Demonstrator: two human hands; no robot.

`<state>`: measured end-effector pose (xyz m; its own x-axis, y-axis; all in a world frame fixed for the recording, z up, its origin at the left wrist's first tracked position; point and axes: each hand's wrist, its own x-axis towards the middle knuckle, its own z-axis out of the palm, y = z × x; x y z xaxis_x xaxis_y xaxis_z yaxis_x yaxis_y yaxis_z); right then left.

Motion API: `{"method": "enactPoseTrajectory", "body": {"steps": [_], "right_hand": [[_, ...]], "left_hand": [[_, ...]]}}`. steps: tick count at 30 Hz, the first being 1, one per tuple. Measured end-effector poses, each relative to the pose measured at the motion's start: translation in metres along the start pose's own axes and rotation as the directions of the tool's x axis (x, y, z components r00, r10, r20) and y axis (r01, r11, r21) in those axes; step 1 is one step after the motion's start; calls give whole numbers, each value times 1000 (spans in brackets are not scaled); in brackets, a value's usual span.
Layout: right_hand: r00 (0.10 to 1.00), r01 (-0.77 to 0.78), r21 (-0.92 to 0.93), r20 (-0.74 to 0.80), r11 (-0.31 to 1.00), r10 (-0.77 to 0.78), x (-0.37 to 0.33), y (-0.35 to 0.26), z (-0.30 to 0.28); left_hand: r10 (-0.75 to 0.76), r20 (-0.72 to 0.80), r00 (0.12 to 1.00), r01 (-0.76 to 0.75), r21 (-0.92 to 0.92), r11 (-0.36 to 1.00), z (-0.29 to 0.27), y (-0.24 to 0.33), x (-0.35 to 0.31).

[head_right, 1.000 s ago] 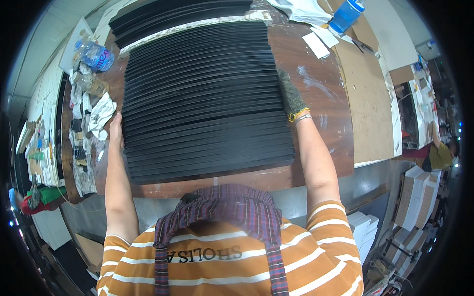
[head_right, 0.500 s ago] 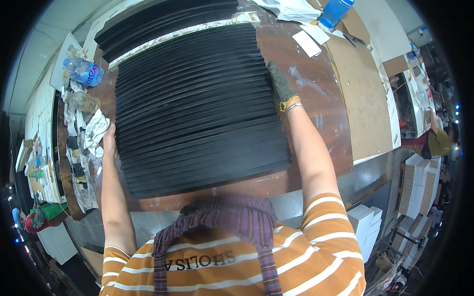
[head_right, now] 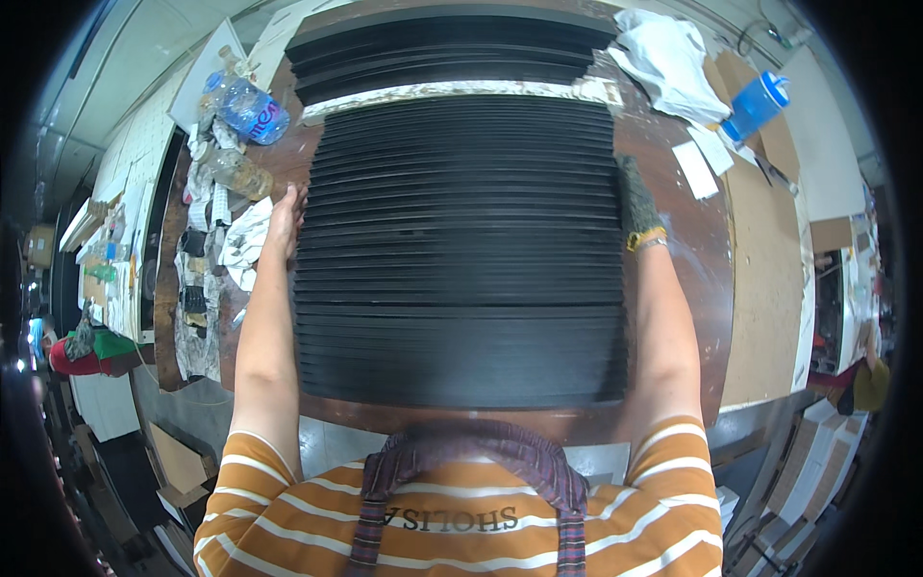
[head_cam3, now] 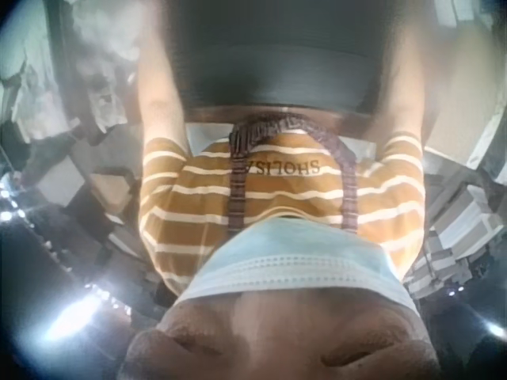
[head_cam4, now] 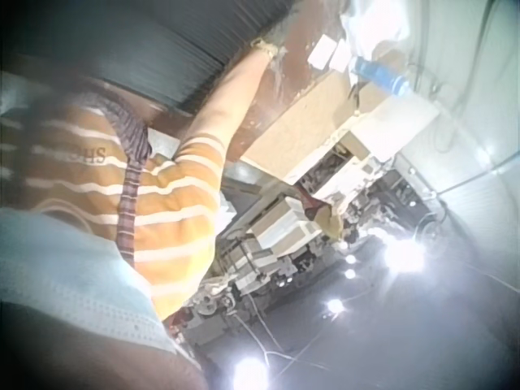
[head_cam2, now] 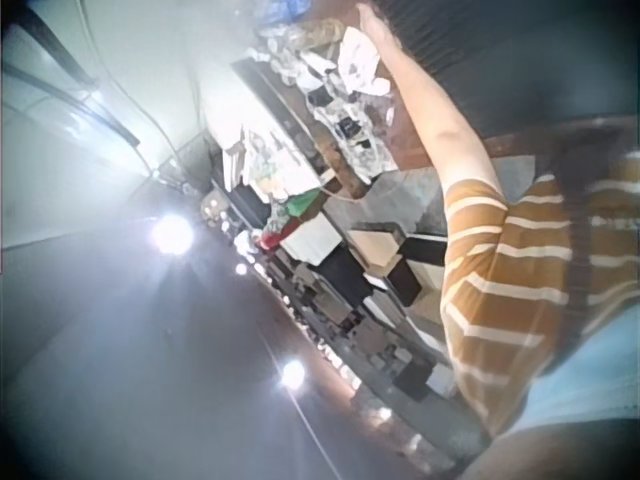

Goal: The person wipes a stack of black ribbed panels with a white cloth, then uses a small brush to clean the grooves. They alternate between wiping and brushing, handling the panels one at a time on a cluttered workbench.

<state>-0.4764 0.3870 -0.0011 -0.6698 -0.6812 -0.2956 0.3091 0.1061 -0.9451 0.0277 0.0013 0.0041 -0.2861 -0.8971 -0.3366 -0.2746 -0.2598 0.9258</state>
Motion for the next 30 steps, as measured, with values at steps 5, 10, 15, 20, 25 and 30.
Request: {"method": "enactPoseTrajectory", "body": {"steps": [5, 10, 15, 20, 25, 30], "right_hand": [[998, -25, 159, -50, 987, 33, -8, -4, 13], [992, -57, 43, -108, 997, 62, -12, -7, 17], [994, -29, -191, -109, 981, 9, -20, -11, -5], [928, 316, -723, 102, 615, -357, -114, -9, -10], [835, 547, -812, 511, 202, -205, -254, -13, 21], [892, 445, -891, 449, 87, 41, -321, 6, 45]], "left_hand": [[34, 71, 997, -34, -2, 999, 17, 5, 9], [146, -7, 989, -143, 131, 981, 23, 4, 9], [606, -98, 789, -334, 760, 558, -15, 21, -19], [619, -95, 779, 33, 993, 110, -82, -10, -44], [502, -266, 823, 11, 891, 454, -122, -26, -41], [424, -19, 905, -386, -454, 803, 2, 50, -156]]}}
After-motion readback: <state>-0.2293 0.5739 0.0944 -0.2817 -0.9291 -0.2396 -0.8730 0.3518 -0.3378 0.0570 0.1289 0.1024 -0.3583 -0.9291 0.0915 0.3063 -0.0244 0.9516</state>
